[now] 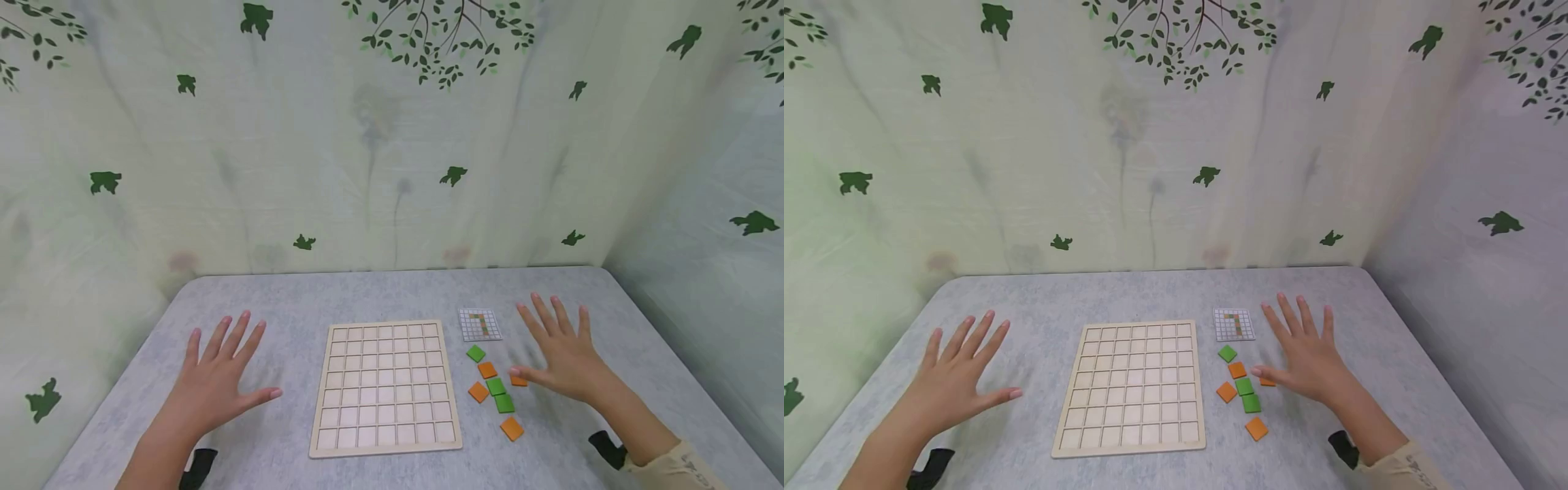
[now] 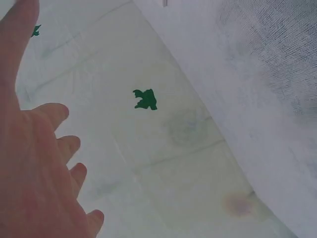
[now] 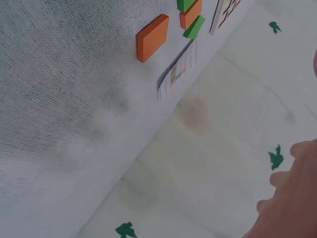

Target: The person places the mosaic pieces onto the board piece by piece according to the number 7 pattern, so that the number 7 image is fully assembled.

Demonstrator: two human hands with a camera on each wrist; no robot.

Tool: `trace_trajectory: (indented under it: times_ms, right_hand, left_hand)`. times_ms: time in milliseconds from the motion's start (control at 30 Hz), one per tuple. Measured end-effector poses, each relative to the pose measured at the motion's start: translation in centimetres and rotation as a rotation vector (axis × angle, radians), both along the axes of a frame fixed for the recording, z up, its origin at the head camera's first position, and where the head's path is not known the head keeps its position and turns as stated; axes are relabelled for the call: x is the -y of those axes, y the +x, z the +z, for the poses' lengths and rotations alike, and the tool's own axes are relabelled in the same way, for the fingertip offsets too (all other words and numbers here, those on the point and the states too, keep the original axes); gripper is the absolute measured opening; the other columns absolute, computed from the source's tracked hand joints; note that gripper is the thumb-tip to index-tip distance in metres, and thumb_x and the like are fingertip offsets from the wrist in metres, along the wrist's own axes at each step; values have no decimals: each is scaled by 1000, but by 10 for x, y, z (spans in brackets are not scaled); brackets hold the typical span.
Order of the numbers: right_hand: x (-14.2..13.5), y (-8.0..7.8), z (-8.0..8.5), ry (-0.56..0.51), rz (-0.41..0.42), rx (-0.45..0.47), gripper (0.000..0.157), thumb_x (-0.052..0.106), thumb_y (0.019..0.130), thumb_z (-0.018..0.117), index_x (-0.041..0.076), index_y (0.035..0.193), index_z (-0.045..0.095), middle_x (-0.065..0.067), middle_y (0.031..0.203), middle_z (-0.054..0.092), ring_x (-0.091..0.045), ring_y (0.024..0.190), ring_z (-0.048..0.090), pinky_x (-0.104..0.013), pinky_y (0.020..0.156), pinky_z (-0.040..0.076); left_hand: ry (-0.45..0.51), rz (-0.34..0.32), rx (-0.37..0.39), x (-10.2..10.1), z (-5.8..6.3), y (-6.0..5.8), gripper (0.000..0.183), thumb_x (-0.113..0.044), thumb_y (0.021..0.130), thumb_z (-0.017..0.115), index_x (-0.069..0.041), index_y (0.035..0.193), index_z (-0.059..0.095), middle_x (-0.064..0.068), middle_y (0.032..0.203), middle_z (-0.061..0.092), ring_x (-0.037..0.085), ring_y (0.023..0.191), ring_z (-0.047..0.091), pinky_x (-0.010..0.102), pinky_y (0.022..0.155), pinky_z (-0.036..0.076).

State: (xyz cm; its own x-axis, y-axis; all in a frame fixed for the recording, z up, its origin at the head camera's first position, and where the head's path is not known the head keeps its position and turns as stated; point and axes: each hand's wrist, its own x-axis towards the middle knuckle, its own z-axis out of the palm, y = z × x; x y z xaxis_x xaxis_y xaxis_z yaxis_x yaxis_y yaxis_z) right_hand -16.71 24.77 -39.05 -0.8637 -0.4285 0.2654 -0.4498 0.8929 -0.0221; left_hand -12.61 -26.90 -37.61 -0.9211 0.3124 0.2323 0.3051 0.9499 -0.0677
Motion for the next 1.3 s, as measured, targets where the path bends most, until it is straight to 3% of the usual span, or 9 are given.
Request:
trace_trajectory:
  times_ms: [100,200,367,467,633,800,967,1133,1300]
  right_hand:
    - [-2,-1,-3,-89,39,-3,104,59,72,64,17,146,5,-15,149,3,-38,133,-3,-62,97,-8]
    - [-4,-1,-9,-224,65,56,105,47,69,73,15,146,10,-17,147,10,-43,130,9,-65,97,4]
    - [-7,-1,-27,-443,27,278,103,36,67,78,12,145,15,-18,145,16,-42,127,18,-64,93,21]
    - [-7,-1,-39,-519,-24,410,98,35,69,76,10,144,17,-20,143,21,-41,124,26,-60,92,28]
    - [-9,-2,-52,-576,-42,520,87,30,73,74,6,141,25,-21,134,34,-36,108,45,-51,86,40]
    - [-11,-5,-64,-588,-46,564,68,23,73,75,3,130,43,-12,119,52,-24,97,52,-42,82,43]
    - [-11,-7,-70,-568,-54,561,47,19,74,74,4,115,56,-4,107,57,-20,94,53,-39,81,45]
    - [-9,-7,-72,-525,-68,532,27,15,75,73,8,99,61,0,95,54,-17,88,51,-36,78,46]
    - [-5,-8,-71,-500,-113,522,22,14,78,71,8,96,61,1,92,54,-15,85,50,-34,76,46]
  left_hand:
    - [51,-63,-34,-1,-5,-2,103,-69,72,54,-15,146,6,10,150,-1,29,134,-8,54,101,-10]
    - [165,-126,-29,-6,-12,-5,104,-61,71,62,-12,146,7,8,150,2,29,135,0,51,104,-4]
    - [434,-175,87,-22,-28,-8,106,-45,70,73,-16,146,4,4,150,6,31,134,5,56,101,12]
    - [571,-203,161,-33,-39,-9,106,-37,70,76,-20,146,3,7,150,8,34,133,8,62,94,18]
    - [702,-223,256,-46,-53,-9,106,-30,69,78,-19,146,6,12,148,11,37,131,11,63,94,17]
    - [759,-178,398,-49,-65,-11,102,-35,66,77,-10,145,17,14,146,19,37,131,16,57,100,16]
    - [754,-145,505,-40,-77,-13,97,-41,65,75,-10,143,26,14,144,26,35,130,21,50,102,18]
    - [767,-186,540,-31,-85,-13,88,-41,67,73,-8,139,34,14,141,32,35,129,24,50,102,18]
    - [736,-249,550,-30,-88,-14,80,-42,72,69,-8,137,38,15,140,34,41,128,22,57,99,18]
